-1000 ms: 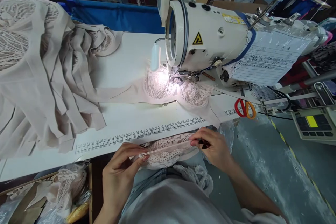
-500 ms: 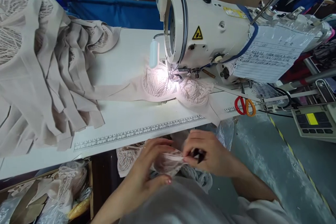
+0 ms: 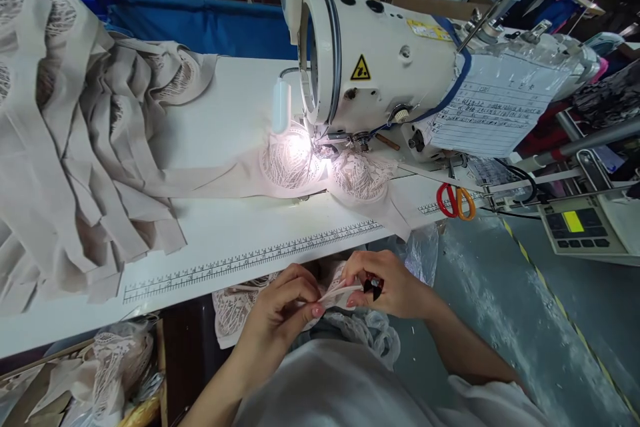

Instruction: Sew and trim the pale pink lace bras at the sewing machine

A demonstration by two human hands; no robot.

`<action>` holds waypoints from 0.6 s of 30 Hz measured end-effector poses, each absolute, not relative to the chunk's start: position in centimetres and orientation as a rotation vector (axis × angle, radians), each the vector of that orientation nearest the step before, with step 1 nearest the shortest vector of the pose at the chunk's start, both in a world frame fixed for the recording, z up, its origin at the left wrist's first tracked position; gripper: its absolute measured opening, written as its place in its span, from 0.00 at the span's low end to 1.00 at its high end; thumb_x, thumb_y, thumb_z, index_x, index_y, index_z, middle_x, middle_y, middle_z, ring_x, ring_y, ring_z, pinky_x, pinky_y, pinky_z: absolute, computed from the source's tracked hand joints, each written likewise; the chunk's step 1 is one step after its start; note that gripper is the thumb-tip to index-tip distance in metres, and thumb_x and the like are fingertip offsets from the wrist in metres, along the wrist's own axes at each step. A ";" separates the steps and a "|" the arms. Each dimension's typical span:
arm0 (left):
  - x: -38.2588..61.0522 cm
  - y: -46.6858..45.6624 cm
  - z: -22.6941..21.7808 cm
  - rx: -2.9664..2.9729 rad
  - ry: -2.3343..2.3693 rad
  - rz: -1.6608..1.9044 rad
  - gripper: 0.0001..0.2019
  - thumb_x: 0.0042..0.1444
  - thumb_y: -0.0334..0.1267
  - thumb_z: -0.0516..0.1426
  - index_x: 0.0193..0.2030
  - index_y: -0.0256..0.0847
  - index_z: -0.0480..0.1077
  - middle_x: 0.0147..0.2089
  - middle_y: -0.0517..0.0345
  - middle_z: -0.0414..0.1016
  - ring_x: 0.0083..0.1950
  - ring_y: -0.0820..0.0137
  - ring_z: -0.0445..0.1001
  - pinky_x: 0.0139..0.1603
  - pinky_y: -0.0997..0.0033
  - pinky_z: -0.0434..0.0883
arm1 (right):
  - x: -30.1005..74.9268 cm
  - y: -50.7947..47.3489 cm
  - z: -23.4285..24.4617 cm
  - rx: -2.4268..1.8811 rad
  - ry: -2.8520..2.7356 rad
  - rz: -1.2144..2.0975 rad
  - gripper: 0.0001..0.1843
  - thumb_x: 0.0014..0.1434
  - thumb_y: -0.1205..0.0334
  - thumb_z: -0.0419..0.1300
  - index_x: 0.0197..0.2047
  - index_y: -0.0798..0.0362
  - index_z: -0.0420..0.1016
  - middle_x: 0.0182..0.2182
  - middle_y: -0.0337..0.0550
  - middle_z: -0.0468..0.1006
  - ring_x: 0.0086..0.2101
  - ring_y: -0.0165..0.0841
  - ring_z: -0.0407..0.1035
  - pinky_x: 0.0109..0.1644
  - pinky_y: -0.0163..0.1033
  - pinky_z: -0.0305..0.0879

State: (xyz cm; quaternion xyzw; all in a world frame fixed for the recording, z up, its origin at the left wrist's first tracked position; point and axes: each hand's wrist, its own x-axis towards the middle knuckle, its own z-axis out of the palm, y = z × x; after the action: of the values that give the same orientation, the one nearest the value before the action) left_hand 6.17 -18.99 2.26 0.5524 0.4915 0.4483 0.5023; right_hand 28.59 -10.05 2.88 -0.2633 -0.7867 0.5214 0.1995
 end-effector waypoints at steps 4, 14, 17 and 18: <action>6.0 -19.0 2.2 1.288 1.191 1.067 0.13 0.63 0.41 0.60 0.28 0.41 0.71 0.36 0.52 0.73 0.37 0.68 0.73 0.34 0.72 0.70 | 28.7 -9.7 3.1 -0.692 -2.150 1.486 0.08 0.63 0.58 0.65 0.37 0.53 0.74 0.36 0.45 0.79 0.34 0.31 0.72 0.29 0.31 0.62; 6.3 -19.2 2.4 1.041 1.117 0.993 0.13 0.63 0.42 0.58 0.28 0.40 0.68 0.40 0.47 0.79 0.38 0.67 0.75 0.35 0.70 0.73 | 28.0 -10.2 3.6 -0.859 -1.875 1.619 0.14 0.63 0.58 0.63 0.30 0.53 0.65 0.32 0.42 0.76 0.23 0.24 0.61 0.24 0.31 0.57; 6.6 -19.2 2.3 1.042 1.155 0.984 0.14 0.63 0.41 0.58 0.27 0.40 0.64 0.39 0.50 0.78 0.36 0.69 0.74 0.35 0.72 0.73 | 27.7 -10.5 3.9 -0.910 -1.795 1.658 0.14 0.61 0.58 0.64 0.30 0.52 0.63 0.30 0.39 0.74 0.23 0.24 0.59 0.25 0.31 0.56; 6.8 -19.2 2.4 1.037 1.177 0.993 0.14 0.62 0.40 0.57 0.27 0.41 0.62 0.38 0.51 0.78 0.35 0.71 0.74 0.34 0.73 0.73 | 27.6 -10.7 4.1 -0.937 -1.770 1.677 0.14 0.61 0.58 0.64 0.31 0.51 0.63 0.29 0.37 0.72 0.23 0.24 0.58 0.25 0.31 0.56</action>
State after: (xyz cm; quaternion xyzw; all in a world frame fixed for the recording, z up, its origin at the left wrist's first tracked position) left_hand 6.75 -19.21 2.36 0.4473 0.5077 0.4283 0.5989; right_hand 27.56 -10.70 4.08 -0.3462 -0.6539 0.6198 0.2616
